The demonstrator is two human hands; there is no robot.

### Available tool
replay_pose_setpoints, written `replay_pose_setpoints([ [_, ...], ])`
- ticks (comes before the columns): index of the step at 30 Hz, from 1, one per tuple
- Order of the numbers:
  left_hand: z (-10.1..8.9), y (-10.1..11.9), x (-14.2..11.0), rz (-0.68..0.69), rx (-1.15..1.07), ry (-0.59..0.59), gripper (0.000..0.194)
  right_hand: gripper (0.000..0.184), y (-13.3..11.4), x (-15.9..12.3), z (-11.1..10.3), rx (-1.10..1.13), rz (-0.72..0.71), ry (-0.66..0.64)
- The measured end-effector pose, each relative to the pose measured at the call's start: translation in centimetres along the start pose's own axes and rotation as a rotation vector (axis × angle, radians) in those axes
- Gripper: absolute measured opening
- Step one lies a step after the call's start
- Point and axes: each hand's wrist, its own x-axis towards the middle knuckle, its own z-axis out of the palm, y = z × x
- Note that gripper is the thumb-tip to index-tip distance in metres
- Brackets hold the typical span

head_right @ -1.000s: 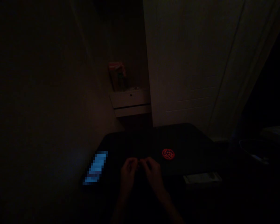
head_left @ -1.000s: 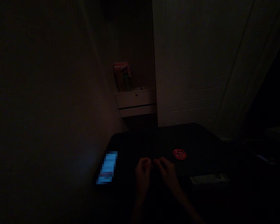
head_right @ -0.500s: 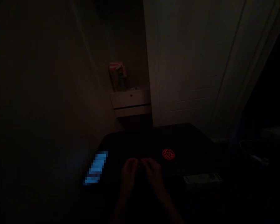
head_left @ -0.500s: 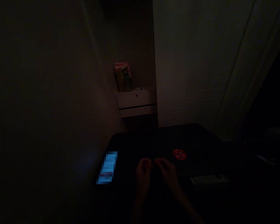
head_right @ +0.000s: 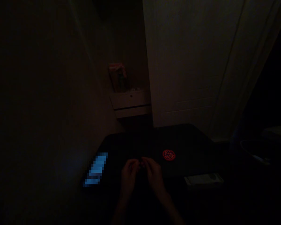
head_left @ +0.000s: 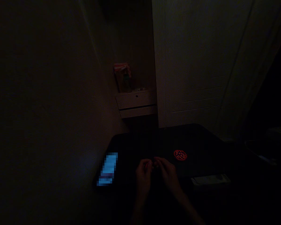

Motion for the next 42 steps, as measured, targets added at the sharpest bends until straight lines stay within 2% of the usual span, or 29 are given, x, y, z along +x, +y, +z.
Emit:
replay_pose_setpoints([
  [4, 0.0, 0.2, 0.0, -0.002, 0.003, 0.018, 0.036, 0.031, 0.2, 0.0, 0.0, 0.016, -0.027, -0.009],
  [15, -0.1, 0.0, -0.1, 0.024, 0.034, 0.016, 0.031, 0.032, -0.6, 0.1, 0.2, -0.007, 0.052, 0.042],
  [35, -0.1, 0.2, -0.1, 0.005, 0.053, 0.011, 0.034, 0.033, -1.3, 0.1, -0.1, -0.052, 0.024, 0.021],
  [42, 0.0, 0.2, 0.0, 0.011, 0.027, 0.018, 0.035, 0.030, -1.4, 0.2, -0.2, -0.076, -0.044, 0.022],
])
